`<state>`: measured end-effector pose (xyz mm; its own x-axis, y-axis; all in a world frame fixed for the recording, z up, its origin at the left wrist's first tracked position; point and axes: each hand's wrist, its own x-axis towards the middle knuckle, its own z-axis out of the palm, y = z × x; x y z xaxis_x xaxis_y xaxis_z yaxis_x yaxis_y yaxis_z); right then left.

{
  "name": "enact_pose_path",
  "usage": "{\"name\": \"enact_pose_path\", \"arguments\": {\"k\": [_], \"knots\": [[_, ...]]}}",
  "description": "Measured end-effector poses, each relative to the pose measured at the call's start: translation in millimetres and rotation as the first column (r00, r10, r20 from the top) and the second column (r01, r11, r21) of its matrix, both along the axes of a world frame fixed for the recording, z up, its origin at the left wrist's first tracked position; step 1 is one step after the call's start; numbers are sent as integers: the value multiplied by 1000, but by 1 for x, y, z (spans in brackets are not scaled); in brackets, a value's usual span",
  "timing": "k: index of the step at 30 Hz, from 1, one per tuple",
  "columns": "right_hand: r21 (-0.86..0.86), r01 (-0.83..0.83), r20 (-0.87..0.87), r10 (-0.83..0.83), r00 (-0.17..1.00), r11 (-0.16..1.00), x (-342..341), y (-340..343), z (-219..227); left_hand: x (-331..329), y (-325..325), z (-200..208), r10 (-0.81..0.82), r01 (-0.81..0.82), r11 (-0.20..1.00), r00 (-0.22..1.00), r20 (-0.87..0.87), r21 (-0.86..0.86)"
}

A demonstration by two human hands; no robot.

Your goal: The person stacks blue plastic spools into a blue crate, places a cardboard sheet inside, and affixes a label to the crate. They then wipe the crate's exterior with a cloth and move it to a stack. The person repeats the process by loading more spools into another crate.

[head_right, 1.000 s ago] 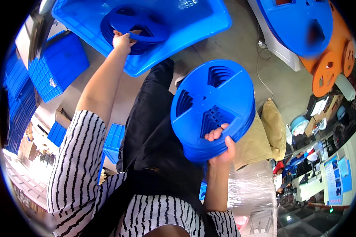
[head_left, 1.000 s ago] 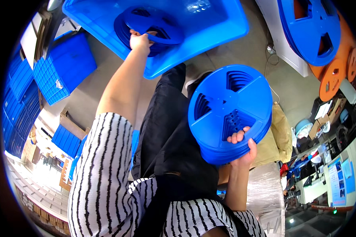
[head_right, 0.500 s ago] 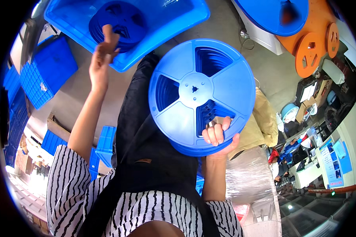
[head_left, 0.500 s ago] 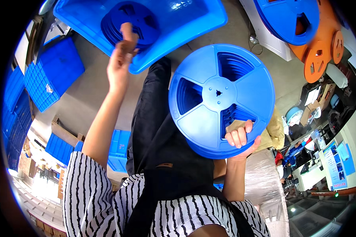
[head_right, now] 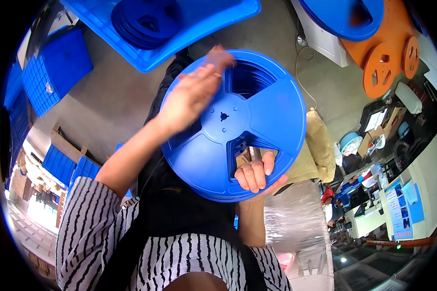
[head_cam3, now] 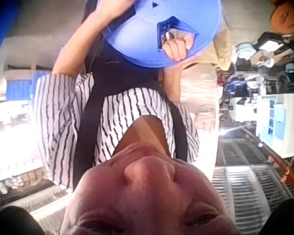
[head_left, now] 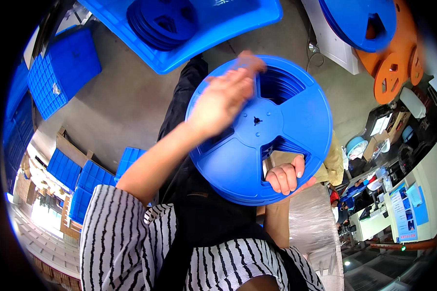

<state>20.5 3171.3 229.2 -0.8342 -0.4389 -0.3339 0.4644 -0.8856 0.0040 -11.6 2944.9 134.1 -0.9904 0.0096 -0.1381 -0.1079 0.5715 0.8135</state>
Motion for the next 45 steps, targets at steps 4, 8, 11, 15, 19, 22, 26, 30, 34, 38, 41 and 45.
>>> {"name": "enact_pose_path", "arguments": {"k": [4, 8, 11, 15, 19, 22, 26, 30, 34, 38, 41, 45], "knots": [[8, -2, 30, 1, 1000, 1000, -2, 11, -5, 33, 16, 48, -209, 202, 950, 978, 6, 237], [38, -10, 6, 10, 1000, 999, -7, 31, -3, 43, -6, 64, -352, 290, 880, 930, 108, 376], [78, -16, -33, 19, 999, 997, -8, 43, -5, 49, -34, 50, -212, 175, 965, 959, 187, 193], [104, -14, -49, 20, 999, 994, -8, 50, -7, 47, -42, 54, -157, 152, 986, 985, 77, 62], [78, 25, 3, -25, 1000, 997, -17, 54, -9, 41, -37, 59, -513, 509, 859, 856, 67, 58], [54, 53, 32, -55, 998, 997, -21, 60, -13, 43, -25, 54, -578, 581, 808, 814, 62, -93], [64, 49, 73, -54, 996, 997, -34, 60, -16, 36, -18, 41, -621, 621, 759, 781, 70, -197], [63, 70, 167, -79, 983, 996, -50, 58, -21, 34, -16, 31, -608, 597, 780, 794, -2, -185], [313, -8, 178, -50, 983, 950, -57, 57, -28, 35, -19, 34, -559, 558, 828, 829, 1, -56], [594, -136, 253, -24, 967, 792, -54, 56, -27, 42, -40, 41, -409, 357, 899, 891, 197, 254], [668, -199, 237, 48, 970, 717, -41, 67, -39, 43, -53, 54, -123, -636, 541, 588, 800, 551], [735, -252, 263, 77, 962, 630, -29, 71, -39, 70, -90, 31, 44, -804, 202, 578, 815, 559]]}}
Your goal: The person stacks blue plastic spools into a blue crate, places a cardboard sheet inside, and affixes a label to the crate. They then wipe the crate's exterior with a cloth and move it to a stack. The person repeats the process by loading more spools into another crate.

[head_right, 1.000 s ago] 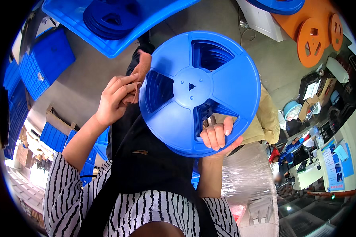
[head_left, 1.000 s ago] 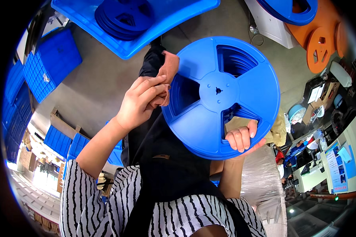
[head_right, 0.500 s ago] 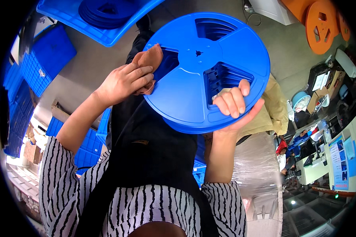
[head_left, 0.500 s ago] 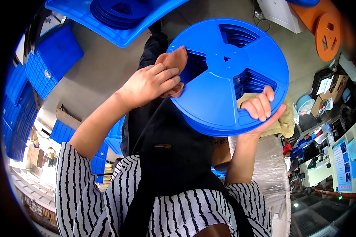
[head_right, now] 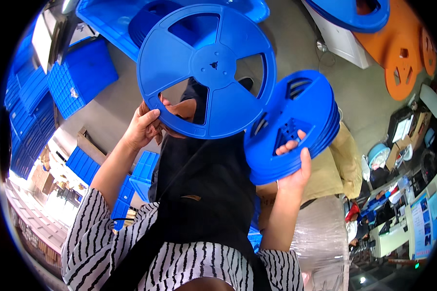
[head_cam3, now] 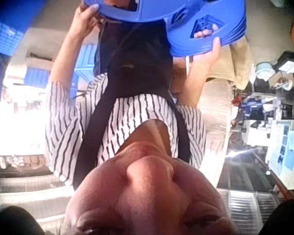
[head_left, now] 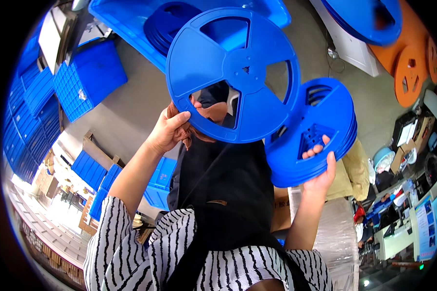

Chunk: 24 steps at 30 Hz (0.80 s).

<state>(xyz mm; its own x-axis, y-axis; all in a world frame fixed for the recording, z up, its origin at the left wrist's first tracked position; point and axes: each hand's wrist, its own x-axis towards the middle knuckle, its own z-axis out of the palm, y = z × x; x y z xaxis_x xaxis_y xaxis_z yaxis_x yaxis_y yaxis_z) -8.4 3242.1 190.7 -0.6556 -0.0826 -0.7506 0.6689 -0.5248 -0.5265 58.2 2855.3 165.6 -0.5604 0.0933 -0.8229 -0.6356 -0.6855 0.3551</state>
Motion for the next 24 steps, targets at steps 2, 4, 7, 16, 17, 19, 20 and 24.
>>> {"name": "enact_pose_path", "arguments": {"k": [2, 4, 7, 16, 17, 19, 20, 24], "knots": [[20, -3, 33, 2, 999, 1000, 2, -1, 3, 5, -9, 1, 115, -115, 993, 993, 1, 14], [-9, 4, 45, -3, 999, 1000, 4, 4, 2, 15, -21, -7, 172, -174, 984, 984, 45, 46], [-25, 32, 82, -30, 996, 999, 4, 0, 3, 13, -34, -11, 213, -214, 975, 977, 33, 64], [6, -30, 184, 28, 983, 1000, -4, -35, 2, -27, -88, -60, 188, -185, 978, 982, 30, -97], [-9, -46, 167, 47, 985, 999, -6, -40, 1, -35, -93, -68, 189, -185, 975, 982, 24, -126], [-44, -49, 135, 55, 989, 998, -7, -47, -1, -59, -96, -89, 221, -220, 951, 975, -22, -215], [-68, -36, 122, 44, 992, 997, -7, -50, -4, -73, -97, -104, 236, -236, 937, 971, -32, -256], [-120, -43, 72, 51, 996, 992, -19, -64, -4, -110, -103, -184, 257, -227, 894, 966, 26, -387]]}}
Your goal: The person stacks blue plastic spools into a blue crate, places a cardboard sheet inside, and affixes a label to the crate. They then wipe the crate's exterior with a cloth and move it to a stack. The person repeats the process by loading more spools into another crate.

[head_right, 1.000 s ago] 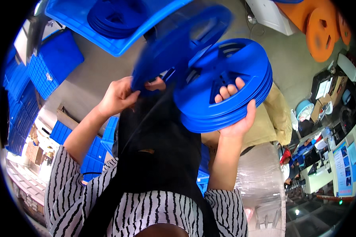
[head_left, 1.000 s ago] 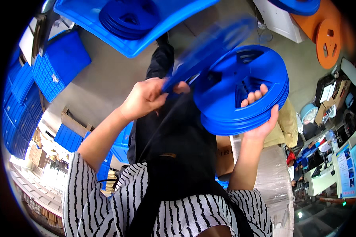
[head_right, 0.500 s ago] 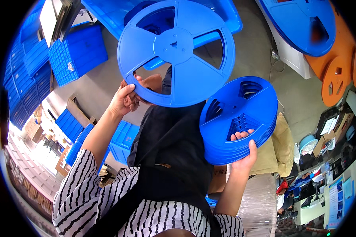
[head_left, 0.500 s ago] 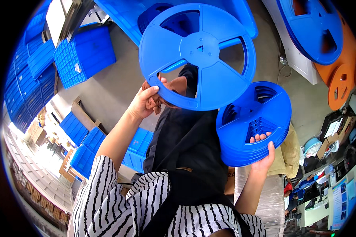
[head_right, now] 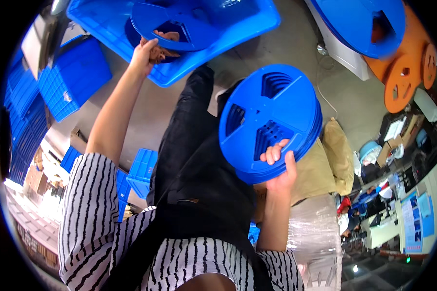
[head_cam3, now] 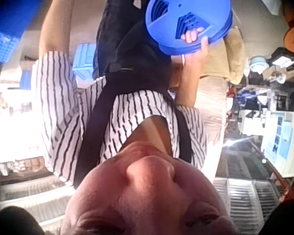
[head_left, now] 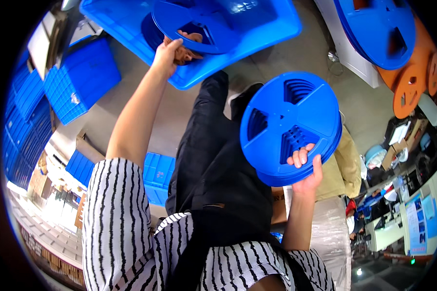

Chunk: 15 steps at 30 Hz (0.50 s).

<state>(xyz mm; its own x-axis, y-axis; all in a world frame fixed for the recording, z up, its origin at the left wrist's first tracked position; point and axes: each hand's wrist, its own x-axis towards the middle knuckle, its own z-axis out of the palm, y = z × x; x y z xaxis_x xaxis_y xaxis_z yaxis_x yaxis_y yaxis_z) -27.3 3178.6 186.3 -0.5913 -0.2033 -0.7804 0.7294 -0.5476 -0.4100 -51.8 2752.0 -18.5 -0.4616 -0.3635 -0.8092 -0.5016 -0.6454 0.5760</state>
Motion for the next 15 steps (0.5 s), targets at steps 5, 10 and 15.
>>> {"name": "enact_pose_path", "arguments": {"k": [5, 10, 15], "knots": [[-190, 101, -36, -110, 993, 977, -3, -6, -4, -18, -19, -75, -6, 46, 994, 929, 369, -101], [-355, 194, -51, -226, 973, 914, -3, -12, -4, -17, -26, -102, 167, -8, 952, 851, 497, -306], [-477, 187, -52, -240, 969, 859, -3, -20, 0, 23, -49, -106, 83, 74, 894, 942, 325, -443]]}}
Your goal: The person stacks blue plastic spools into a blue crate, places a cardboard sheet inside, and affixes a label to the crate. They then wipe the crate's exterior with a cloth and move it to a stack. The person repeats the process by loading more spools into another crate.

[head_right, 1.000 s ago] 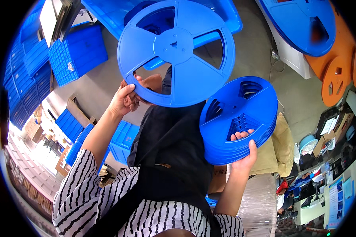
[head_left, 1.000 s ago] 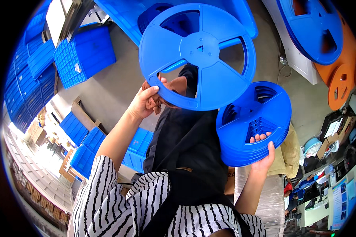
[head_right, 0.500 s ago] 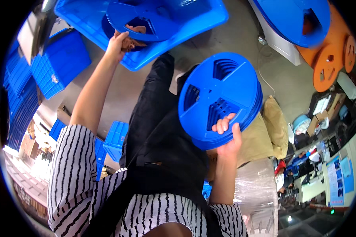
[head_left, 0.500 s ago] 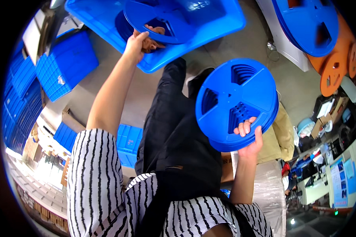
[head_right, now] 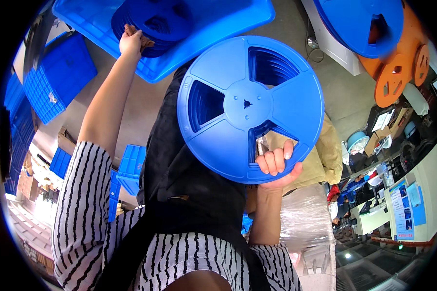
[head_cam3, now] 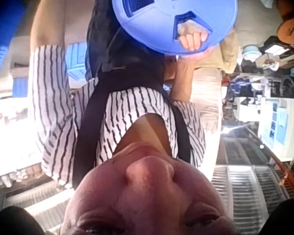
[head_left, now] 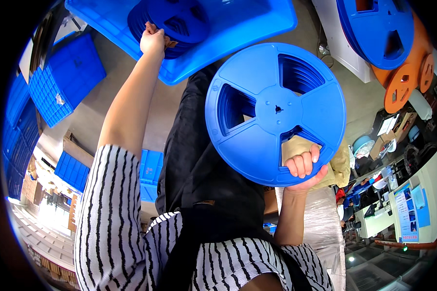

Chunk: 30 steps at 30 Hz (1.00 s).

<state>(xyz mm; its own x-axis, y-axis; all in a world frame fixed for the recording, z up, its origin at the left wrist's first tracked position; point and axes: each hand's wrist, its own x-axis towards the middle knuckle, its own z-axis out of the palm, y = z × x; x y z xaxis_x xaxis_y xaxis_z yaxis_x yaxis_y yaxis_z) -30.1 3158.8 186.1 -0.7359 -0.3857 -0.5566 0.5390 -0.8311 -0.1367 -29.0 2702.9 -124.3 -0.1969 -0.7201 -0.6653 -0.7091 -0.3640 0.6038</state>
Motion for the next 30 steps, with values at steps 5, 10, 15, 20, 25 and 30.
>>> {"name": "enact_pose_path", "arguments": {"k": [5, 10, 15, 20, 25, 30], "knots": [[-57, 18, -44, -21, 999, 998, 4, -6, 4, -23, 99, 161, -476, 456, 878, 801, -363, -143], [-114, 7, -33, -11, 999, 993, 2, -28, 15, -24, 207, 272, -991, 920, 81, 33, -130, -383], [-104, 0, -35, -4, 999, 995, 13, -27, 26, -11, 236, 286, -935, 814, 224, 26, -352, -536], [-110, -9, -64, 2, 998, 994, 17, -19, 23, -6, 203, 249, -931, 952, 170, 71, -357, -255], [-37, -33, -28, 32, 999, 999, 12, -16, 28, 35, 218, 295, -870, 878, 126, -125, -476, -461], [-11, 13, 1, -13, 1000, 1000, 5, 0, 35, 61, 155, 276, -960, 884, 8, -124, -252, -467]]}}
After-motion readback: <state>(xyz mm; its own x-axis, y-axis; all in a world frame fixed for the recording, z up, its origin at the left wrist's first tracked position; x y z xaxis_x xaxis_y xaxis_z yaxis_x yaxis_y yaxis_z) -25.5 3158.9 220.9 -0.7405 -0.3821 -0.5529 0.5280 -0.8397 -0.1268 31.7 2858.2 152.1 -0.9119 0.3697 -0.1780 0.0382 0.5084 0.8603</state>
